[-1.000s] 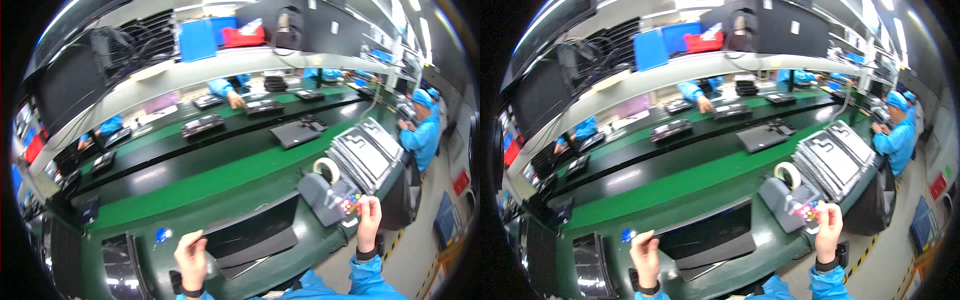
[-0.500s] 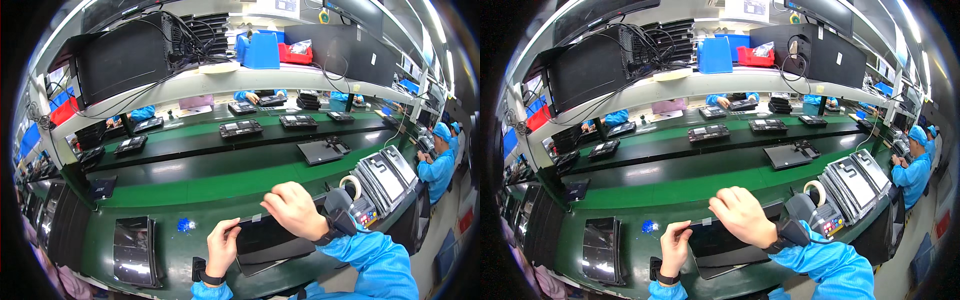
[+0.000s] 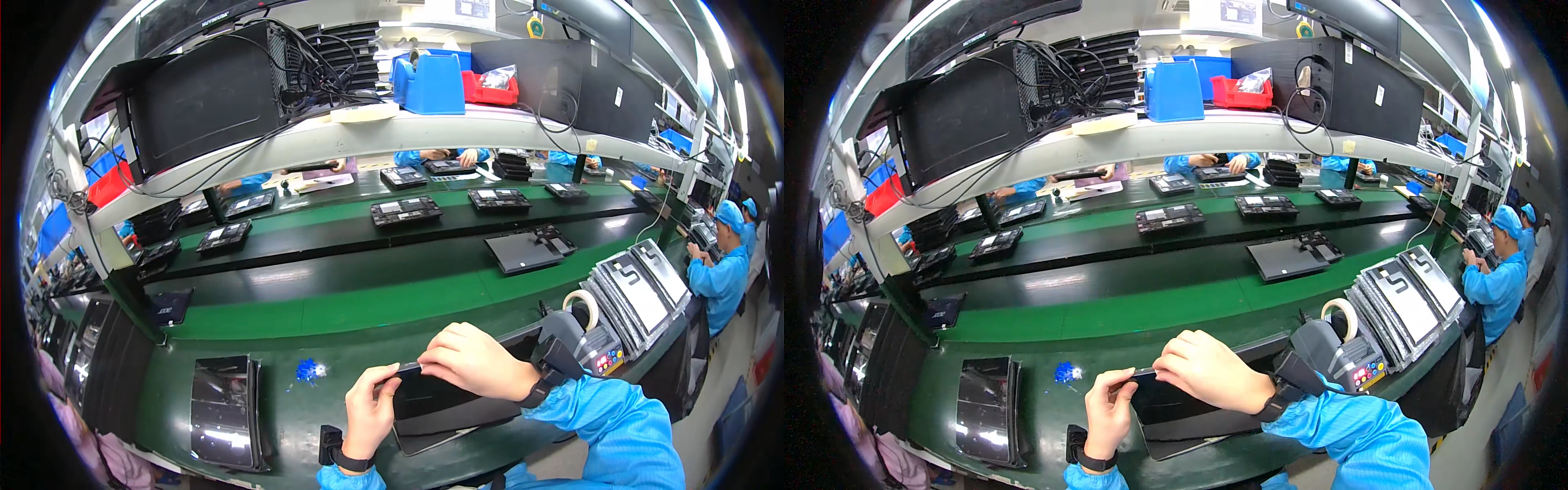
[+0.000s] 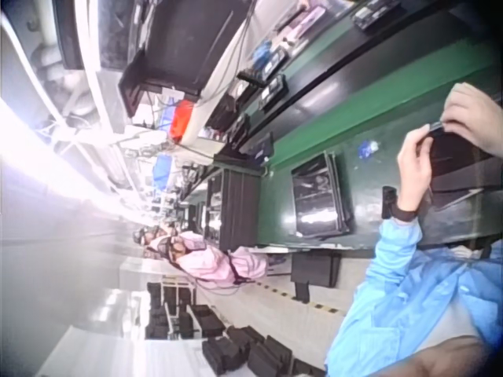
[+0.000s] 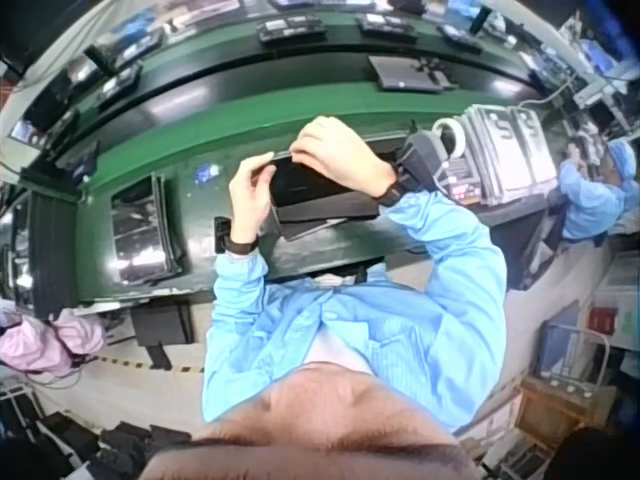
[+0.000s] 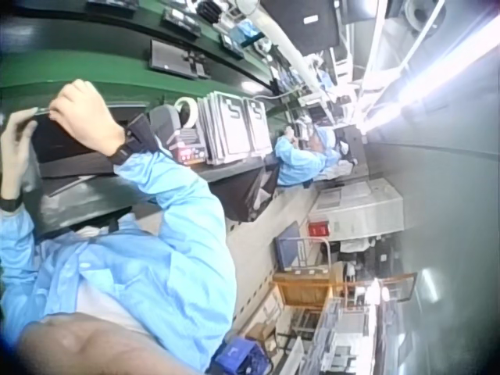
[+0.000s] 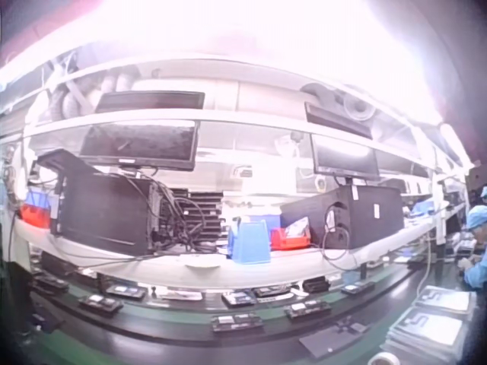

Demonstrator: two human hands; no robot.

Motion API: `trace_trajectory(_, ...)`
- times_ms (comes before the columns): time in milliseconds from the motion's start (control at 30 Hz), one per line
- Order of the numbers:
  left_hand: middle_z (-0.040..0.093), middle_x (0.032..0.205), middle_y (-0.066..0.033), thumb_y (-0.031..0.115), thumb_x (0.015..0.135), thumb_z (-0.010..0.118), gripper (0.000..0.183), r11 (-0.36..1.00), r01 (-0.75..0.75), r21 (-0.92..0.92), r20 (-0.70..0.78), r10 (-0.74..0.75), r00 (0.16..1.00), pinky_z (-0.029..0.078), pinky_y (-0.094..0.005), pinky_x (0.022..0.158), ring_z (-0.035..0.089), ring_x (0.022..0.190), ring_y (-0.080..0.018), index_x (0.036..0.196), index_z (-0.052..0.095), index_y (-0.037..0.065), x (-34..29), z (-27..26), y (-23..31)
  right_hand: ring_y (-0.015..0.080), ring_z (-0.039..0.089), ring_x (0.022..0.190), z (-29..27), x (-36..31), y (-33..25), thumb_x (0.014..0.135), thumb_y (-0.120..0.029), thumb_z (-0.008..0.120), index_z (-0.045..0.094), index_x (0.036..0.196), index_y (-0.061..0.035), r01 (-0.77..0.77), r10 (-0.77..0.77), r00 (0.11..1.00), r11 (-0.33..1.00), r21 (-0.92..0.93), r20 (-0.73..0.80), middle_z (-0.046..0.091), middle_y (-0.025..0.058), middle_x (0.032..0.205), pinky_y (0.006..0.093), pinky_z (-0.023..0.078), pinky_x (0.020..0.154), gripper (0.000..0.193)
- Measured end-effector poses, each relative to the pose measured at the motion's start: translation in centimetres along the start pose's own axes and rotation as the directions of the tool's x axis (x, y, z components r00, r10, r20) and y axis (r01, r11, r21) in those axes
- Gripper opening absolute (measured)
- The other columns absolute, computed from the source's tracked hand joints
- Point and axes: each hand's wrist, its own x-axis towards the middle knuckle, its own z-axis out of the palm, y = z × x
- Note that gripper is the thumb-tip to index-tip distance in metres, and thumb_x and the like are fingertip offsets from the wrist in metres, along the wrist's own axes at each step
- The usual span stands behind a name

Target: The person assembles electronic tablets by hand, attaching tablet screens to tablet bodies on a production line.

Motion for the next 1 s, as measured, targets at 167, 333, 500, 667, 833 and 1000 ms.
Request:
trace_trajectory(167,0.063,0.096,-0.0113,-0.002,0.085,0.061,0.021,1.0,0.005,0.02,0.001,-0.005,1.0,0.053,-0.0268,0.071,0.063,0.085,-0.0168,0.105,0.061,0.004,-0.1,-0.1,0.0,0.0228,0.054,0.081,-1.0,0.1,0.3,0.08,-0.017,0.067,0.062,0.087,-0.0062,-0.041,0.039,0.999,0.995,0.096,0.023,0.056,0.0044,0.083,0.0333,0.044,0.074,0.014)
trace_trajectory(333,0.061,0.098,-0.0097,-0.002,0.085,0.061,0.021,1.0,0.025,-0.004,0.025,-0.025,0.999,0.05,-0.0267,0.078,0.06,0.089,-0.0153,0.105,0.057,0.001,-0.2,-0.1,0.1,0.0237,0.054,0.079,0.0,0.3,0.6,0.082,-0.018,0.065,0.062,0.086,-0.006,0.003,-0.007,0.999,0.995,0.098,0.032,0.057,0.0048,0.082,0.0341,0.044,0.072,0.013)
trace_trajectory(500,0.06,0.099,-0.0097,-0.002,0.085,0.061,0.02,1.0,0.017,-0.003,0.04,-0.017,0.999,0.05,-0.0266,0.078,0.06,0.09,-0.0154,0.105,0.056,0.001,-0.6,-0.1,-0.1,0.024,0.054,0.079,-0.2,0.6,0.9,0.083,-0.024,0.064,0.061,0.084,-0.0056,-0.047,0.01,0.979,0.983,0.177,0.204,0.057,0.0042,0.081,0.0341,0.043,0.069,0.018)
trace_trajectory(667,0.063,0.098,-0.012,-0.002,0.086,0.06,0.02,0.998,-0.061,-0.023,0.013,0.061,0.998,0.052,-0.0278,0.072,0.062,0.086,-0.0171,0.105,0.057,0.002,-0.7,0.5,-0.7,0.0212,0.056,0.085,-1.2,-0.1,-1.1,0.083,-0.031,0.062,0.063,0.097,-0.0075,-0.039,0.092,0.944,0.984,-0.172,0.317,0.059,0.0043,0.087,0.0344,0.042,0.077,0.028)
trace_trajectory(833,0.06,0.103,-0.0121,0.005,0.09,0.057,0.019,0.999,0.037,-0.024,0.022,-0.037,0.999,0.048,-0.0267,0.077,0.059,0.089,-0.0155,0.108,0.052,0.002,-1.5,-0.2,-1.9,0.0259,0.055,0.098,-1.8,-5.4,-2.9,0.073,-0.011,0.07,0.064,0.098,-0.0086,-0.266,0.222,0.904,0.961,-0.076,-0.365,0.06,0.0074,0.103,0.0378,0.04,0.089,0.026)
trace_trajectory(1000,0.056,0.105,-0.0085,0.004,0.091,0.055,0.018,0.981,-0.013,-0.196,-0.03,0.008,1.0,0.044,-0.0259,0.085,0.054,0.093,-0.0129,0.108,0.05,0.003,-0.3,1.4,-2.9,0.0278,0.054,0.096,-0.1,-14.1,-0.6,0.081,-0.006,0.059,0.055,0.112,-0.0016,-0.727,0.549,0.222,0.643,0.239,-0.806,0.057,0.0122,0.103,0.0367,0.043,0.085,0.032)
